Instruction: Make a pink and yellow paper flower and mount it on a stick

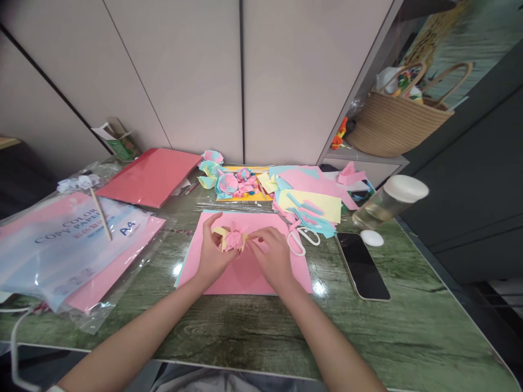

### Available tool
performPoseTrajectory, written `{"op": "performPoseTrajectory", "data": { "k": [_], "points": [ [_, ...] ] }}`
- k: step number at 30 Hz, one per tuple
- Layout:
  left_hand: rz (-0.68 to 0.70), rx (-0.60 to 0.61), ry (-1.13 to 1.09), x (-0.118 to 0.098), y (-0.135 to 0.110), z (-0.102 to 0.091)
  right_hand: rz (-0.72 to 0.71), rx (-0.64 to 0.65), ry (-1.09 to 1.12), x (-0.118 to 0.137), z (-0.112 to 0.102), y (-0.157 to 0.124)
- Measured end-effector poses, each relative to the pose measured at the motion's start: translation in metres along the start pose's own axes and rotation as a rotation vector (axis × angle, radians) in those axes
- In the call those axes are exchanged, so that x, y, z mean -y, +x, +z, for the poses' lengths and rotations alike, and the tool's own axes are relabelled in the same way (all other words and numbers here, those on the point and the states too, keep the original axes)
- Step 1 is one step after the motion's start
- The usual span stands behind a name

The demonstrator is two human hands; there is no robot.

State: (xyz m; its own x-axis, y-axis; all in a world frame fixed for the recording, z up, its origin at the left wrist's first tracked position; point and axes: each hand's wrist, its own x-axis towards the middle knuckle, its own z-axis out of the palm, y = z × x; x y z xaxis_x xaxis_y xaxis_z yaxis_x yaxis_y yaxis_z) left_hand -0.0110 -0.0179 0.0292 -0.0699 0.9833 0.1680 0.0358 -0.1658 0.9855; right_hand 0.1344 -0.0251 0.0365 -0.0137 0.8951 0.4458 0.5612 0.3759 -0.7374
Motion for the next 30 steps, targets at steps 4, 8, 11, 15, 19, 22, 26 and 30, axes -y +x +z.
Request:
{"op": "performPoseTrajectory", "data": {
  "k": [4,8,11,15,19,22,26,30],
  "points": [
    [-0.15,0.138,-0.206,0.004,0.008,-0.003,0.315,0.089,0.453,-0.002,-0.008,0.01],
    [-0.268,0.168,-0.363,0.006,0.011,-0.005,0.457,0.325,0.736,-0.007,-0.011,0.013],
    [-0.327,0.193,-0.452,0.007,0.01,-0.006,0.479,0.375,0.799,-0.008,-0.009,0.011],
    [-0.371,0.224,-0.554,0.01,0.01,-0.006,0.492,0.414,0.928,-0.008,-0.006,0.009],
    [-0.4,0.256,-0.617,0.01,0.01,-0.006,0.533,0.485,1.083,-0.007,-0.005,0.007],
    [-0.404,0.287,-0.626,0.006,0.01,-0.006,0.564,0.516,1.139,-0.005,-0.006,0.007],
    [-0.396,0.315,-0.619,0.002,0.009,-0.006,0.564,0.512,1.147,-0.003,-0.006,0.007],
    [-0.391,0.326,-0.617,0.002,0.009,-0.006,0.544,0.503,1.114,-0.003,-0.007,0.007]
  ]
}}
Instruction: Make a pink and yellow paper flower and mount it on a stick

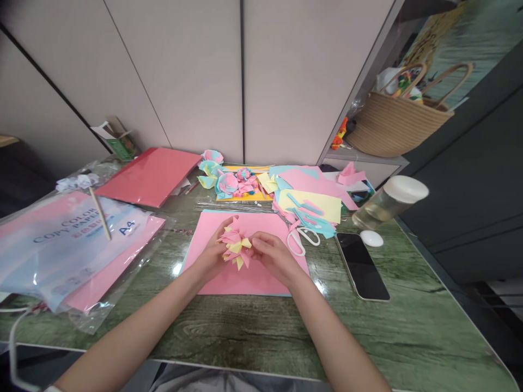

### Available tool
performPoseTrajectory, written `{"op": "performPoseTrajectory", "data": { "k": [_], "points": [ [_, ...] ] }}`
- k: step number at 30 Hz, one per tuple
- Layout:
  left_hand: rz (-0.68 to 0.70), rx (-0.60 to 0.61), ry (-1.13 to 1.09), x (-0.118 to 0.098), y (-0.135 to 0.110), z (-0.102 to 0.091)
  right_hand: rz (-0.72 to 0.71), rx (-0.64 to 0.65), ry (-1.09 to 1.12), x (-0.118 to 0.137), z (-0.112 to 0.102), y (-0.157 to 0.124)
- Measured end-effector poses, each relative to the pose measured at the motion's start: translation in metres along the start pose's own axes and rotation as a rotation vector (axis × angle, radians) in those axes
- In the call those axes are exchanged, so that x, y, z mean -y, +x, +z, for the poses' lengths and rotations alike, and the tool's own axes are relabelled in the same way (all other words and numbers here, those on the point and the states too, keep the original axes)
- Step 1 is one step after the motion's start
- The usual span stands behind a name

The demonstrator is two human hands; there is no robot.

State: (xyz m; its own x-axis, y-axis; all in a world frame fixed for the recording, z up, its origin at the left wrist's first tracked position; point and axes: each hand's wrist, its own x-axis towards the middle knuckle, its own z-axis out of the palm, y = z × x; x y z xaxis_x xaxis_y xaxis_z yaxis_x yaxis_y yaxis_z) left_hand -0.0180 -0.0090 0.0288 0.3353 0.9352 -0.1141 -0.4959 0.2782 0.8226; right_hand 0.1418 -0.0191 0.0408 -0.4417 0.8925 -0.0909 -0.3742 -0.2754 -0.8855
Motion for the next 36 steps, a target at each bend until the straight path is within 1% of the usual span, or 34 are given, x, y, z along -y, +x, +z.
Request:
{"op": "performPoseTrajectory", "data": {
  "k": [8,15,21,23,24,28,31,33,36],
  "points": [
    [-0.009,-0.013,0.002,0.0,0.0,-0.001,-0.038,-0.038,-0.069,-0.001,-0.002,0.0],
    [-0.023,-0.013,-0.029,-0.001,0.0,-0.001,-0.028,-0.041,-0.061,-0.001,-0.002,0.0],
    [-0.019,0.016,-0.044,-0.001,0.0,0.0,-0.008,-0.047,-0.059,-0.001,-0.001,0.001],
    [-0.023,0.013,-0.035,-0.001,0.0,-0.001,-0.043,-0.087,-0.139,0.0,0.0,0.001],
    [-0.023,0.008,-0.027,-0.001,0.0,-0.001,-0.078,-0.125,-0.213,0.001,0.002,0.0],
    [0.005,-0.036,0.005,0.002,0.002,-0.004,-0.275,-0.342,-0.603,0.001,0.01,-0.003],
    [0.014,-0.063,0.02,0.003,0.002,-0.006,-0.398,-0.458,-0.794,0.0,0.015,-0.006],
    [0.012,-0.065,0.036,0.002,0.002,-0.005,-0.412,-0.454,-0.812,0.0,0.015,-0.006],
    [0.016,-0.052,0.07,-0.001,0.001,-0.005,-0.372,-0.362,-0.709,0.003,0.013,-0.005]
  ]
}}
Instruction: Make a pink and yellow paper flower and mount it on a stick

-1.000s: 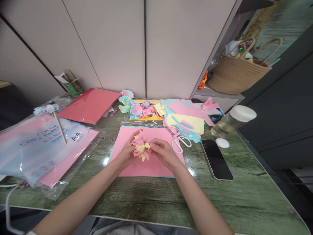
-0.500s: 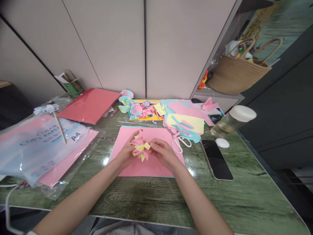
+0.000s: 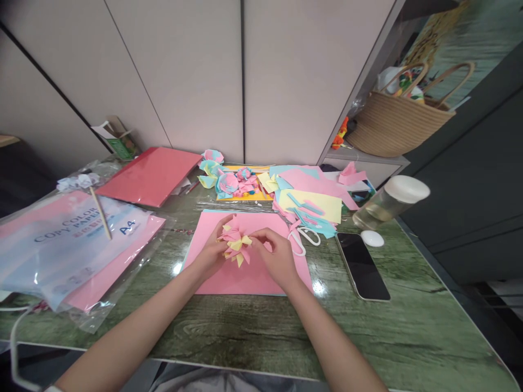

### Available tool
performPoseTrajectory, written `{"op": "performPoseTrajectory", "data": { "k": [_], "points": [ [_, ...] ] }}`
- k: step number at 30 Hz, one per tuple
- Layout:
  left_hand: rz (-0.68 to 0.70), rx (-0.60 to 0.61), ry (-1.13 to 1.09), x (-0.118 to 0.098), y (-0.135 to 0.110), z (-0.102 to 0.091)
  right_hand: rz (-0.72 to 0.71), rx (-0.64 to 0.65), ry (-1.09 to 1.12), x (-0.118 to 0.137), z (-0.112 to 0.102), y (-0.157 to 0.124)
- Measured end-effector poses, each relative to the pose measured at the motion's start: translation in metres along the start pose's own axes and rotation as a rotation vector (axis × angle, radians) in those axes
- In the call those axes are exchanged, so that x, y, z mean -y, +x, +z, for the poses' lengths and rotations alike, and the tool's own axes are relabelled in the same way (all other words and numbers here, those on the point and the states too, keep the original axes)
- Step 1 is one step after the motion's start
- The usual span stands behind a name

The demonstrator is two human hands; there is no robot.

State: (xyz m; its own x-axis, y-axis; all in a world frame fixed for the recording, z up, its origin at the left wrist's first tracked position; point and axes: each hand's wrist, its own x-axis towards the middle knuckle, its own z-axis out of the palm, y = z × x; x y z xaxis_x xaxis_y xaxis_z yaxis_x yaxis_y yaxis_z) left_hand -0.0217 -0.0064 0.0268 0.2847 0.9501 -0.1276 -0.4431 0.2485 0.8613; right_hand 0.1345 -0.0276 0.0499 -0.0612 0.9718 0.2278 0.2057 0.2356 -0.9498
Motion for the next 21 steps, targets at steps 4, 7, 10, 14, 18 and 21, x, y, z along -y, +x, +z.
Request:
{"op": "performPoseTrajectory", "data": {
  "k": [4,7,10,14,18,21],
  "points": [
    [-0.015,0.028,0.03,-0.003,-0.001,0.0,-0.004,0.055,0.098,0.002,-0.005,0.004],
    [-0.011,0.038,0.026,-0.005,-0.002,0.001,-0.01,0.008,0.098,0.002,-0.005,0.004],
    [0.007,0.06,0.003,-0.007,-0.003,0.002,0.011,-0.038,0.116,0.001,-0.003,0.004],
    [0.051,0.037,0.026,-0.006,-0.004,0.004,0.036,-0.061,0.114,-0.002,0.001,0.002],
    [0.15,-0.087,0.166,-0.003,-0.005,0.004,0.011,-0.079,0.015,-0.005,0.004,0.0],
    [0.196,-0.148,0.255,-0.001,-0.005,0.005,0.026,-0.104,-0.003,-0.007,0.005,-0.001]
  ]
}}
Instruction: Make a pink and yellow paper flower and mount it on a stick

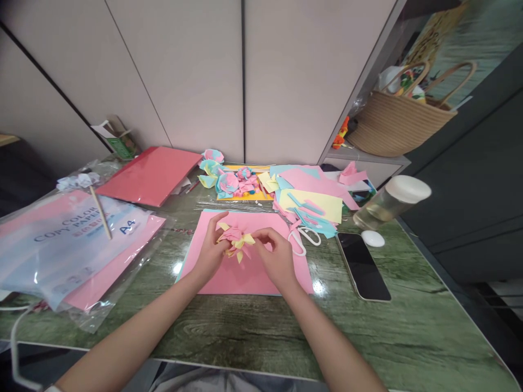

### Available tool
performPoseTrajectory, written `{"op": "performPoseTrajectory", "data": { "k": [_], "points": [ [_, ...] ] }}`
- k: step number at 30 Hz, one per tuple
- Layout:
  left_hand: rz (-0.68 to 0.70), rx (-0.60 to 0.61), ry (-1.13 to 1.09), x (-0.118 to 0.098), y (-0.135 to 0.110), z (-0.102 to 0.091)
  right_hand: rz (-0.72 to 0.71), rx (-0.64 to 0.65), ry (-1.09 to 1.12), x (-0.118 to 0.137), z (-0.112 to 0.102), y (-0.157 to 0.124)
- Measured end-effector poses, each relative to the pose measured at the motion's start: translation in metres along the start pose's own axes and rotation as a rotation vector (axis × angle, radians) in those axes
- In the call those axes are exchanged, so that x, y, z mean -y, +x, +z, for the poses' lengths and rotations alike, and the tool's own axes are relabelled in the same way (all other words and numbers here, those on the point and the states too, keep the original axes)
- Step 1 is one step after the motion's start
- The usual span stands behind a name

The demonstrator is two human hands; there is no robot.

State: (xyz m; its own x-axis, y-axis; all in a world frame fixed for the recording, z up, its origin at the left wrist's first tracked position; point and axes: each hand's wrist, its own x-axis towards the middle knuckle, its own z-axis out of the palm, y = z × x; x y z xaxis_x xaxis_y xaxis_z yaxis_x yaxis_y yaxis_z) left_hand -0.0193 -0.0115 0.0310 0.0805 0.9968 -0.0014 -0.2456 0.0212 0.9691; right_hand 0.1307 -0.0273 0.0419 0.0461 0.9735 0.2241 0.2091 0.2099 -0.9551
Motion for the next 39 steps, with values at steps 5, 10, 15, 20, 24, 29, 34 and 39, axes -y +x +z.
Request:
{"op": "performPoseTrajectory", "data": {
  "k": [5,10,15,20,24,29,34,39],
  "points": [
    [0.001,-0.016,0.037,0.001,0.003,0.0,-0.006,0.005,-0.004,-0.002,-0.002,0.0],
    [0.028,-0.002,0.048,0.003,0.005,0.001,0.038,-0.04,-0.058,-0.003,0.001,-0.001],
    [0.007,-0.017,0.067,0.005,0.003,0.003,0.061,-0.106,-0.023,-0.009,0.008,-0.003],
    [-0.043,-0.041,0.005,0.008,0.001,0.005,0.13,-0.105,0.129,-0.018,0.014,-0.004],
    [-0.101,-0.02,-0.061,0.011,0.001,0.007,0.15,-0.095,0.209,-0.02,0.018,-0.004],
    [-0.122,-0.019,-0.054,0.012,0.002,0.005,0.165,-0.094,0.162,-0.017,0.017,-0.005],
    [-0.111,-0.017,-0.086,0.016,0.002,0.003,0.19,-0.101,0.153,-0.016,0.016,-0.005],
    [-0.08,-0.028,-0.067,0.021,0.002,0.002,0.175,-0.093,0.133,-0.016,0.017,-0.006]
  ]
}}
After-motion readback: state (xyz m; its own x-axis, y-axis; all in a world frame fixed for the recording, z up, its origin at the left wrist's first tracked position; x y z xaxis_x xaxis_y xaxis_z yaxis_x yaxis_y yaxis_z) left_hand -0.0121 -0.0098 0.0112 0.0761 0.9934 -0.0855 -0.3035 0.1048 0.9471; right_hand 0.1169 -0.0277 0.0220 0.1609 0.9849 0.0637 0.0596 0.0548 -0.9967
